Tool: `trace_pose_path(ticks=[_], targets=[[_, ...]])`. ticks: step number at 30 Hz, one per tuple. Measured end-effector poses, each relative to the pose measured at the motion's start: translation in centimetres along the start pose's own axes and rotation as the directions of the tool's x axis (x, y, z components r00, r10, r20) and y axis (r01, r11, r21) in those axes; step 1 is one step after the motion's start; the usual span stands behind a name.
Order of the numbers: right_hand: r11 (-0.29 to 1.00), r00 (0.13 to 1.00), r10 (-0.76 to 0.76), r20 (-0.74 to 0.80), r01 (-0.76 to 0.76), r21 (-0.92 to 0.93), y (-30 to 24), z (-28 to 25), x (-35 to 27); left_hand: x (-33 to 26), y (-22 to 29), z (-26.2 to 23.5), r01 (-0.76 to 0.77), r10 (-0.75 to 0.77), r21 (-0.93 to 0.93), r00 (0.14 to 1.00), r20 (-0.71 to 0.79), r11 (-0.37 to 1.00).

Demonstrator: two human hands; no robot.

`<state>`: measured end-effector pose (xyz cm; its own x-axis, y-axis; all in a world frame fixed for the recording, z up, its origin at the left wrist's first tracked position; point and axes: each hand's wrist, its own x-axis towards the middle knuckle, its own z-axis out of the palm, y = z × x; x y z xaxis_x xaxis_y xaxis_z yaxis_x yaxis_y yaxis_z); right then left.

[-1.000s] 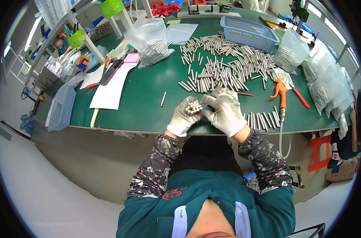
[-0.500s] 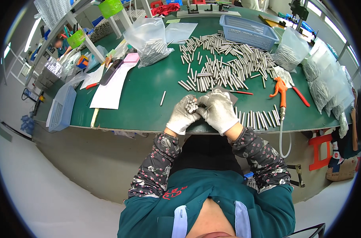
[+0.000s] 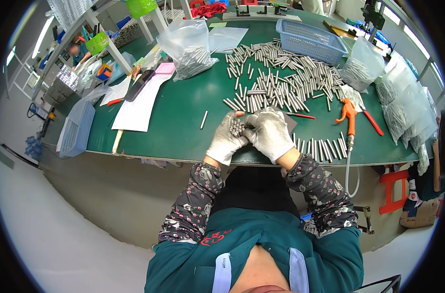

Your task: Manually sanding the ends of small metal tubes using a sanding block at an industrial workbench.

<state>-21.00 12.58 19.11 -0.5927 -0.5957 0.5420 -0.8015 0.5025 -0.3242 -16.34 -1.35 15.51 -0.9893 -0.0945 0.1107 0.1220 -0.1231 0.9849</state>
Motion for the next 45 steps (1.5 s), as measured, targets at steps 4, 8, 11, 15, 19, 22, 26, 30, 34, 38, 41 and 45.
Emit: trace_pose_path(ticks=[4, 8, 11, 15, 19, 22, 26, 30, 34, 38, 41, 45], targets=[[1.0, 0.999, 0.016, 0.04, -0.016, -0.01, -0.3, -0.3, 0.1, 0.0, -0.1, -0.1, 0.007, -0.006, 0.043, 1.0, -0.012, 0.999], [1.0, 1.0, 0.002, -0.006, -0.002, 0.002, -0.3, -0.2, -0.1, 0.0, -0.5, -0.2, 0.001, -0.001, 0.019, 1.0, 0.007, 1.0], [1.0, 0.999, 0.011, 0.033, -0.012, 0.019, 0.0, -0.5, 0.0, 0.0, -0.5, -0.1, 0.006, -0.006, -0.005, 1.0, -0.004, 1.0], [0.999, 1.0, -0.009, -0.003, 0.009, 0.051, 0.7, -1.4, 0.2, -0.1, -1.0, -0.5, 0.022, -0.022, 0.013, 1.0, 0.019, 1.0], [1.0, 0.995, -0.021, -0.1, 0.022, 0.011, 1.6, -2.4, 0.7, -0.3, -0.1, 0.0, 0.039, -0.04, 0.079, 0.999, 0.015, 0.996], [0.983, 0.987, -0.161, -0.004, 0.161, 0.087, 1.3, -2.2, 1.5, 0.0, -1.4, -0.8, 0.003, -0.001, 0.169, 1.0, -0.014, 0.986], [0.965, 0.961, -0.264, 0.077, 0.263, 0.019, 0.6, -1.5, 2.6, 0.2, -2.3, -0.7, -0.02, 0.021, 0.019, 1.0, -0.021, 1.0], [0.939, 0.901, -0.323, 0.29, 0.344, -0.025, 0.9, -1.7, 4.0, 0.1, -1.7, -0.4, -0.141, 0.198, 0.504, 0.978, -0.06, 0.852], [0.888, 0.848, -0.39, 0.36, 0.45, -0.097, 0.7, -1.7, 4.9, 0.1, -1.6, -0.6, -0.083, 0.128, 0.462, 0.989, -0.067, 0.883], [0.789, 0.814, -0.417, 0.404, 0.545, -0.284, 0.0, -1.5, 5.0, 0.1, -1.9, -0.6, -0.124, 0.201, 0.544, 0.976, -0.084, 0.83], [0.739, 0.815, -0.383, 0.435, 0.553, -0.385, -0.5, -1.6, 4.7, 0.2, -2.1, -0.7, -0.186, 0.276, 0.593, 0.959, -0.063, 0.783], [0.715, 0.828, -0.42, 0.372, 0.554, -0.427, 0.3, -1.8, 4.4, 0.1, -1.2, -0.2, -0.13, 0.202, 0.556, 0.977, -0.07, 0.821]])
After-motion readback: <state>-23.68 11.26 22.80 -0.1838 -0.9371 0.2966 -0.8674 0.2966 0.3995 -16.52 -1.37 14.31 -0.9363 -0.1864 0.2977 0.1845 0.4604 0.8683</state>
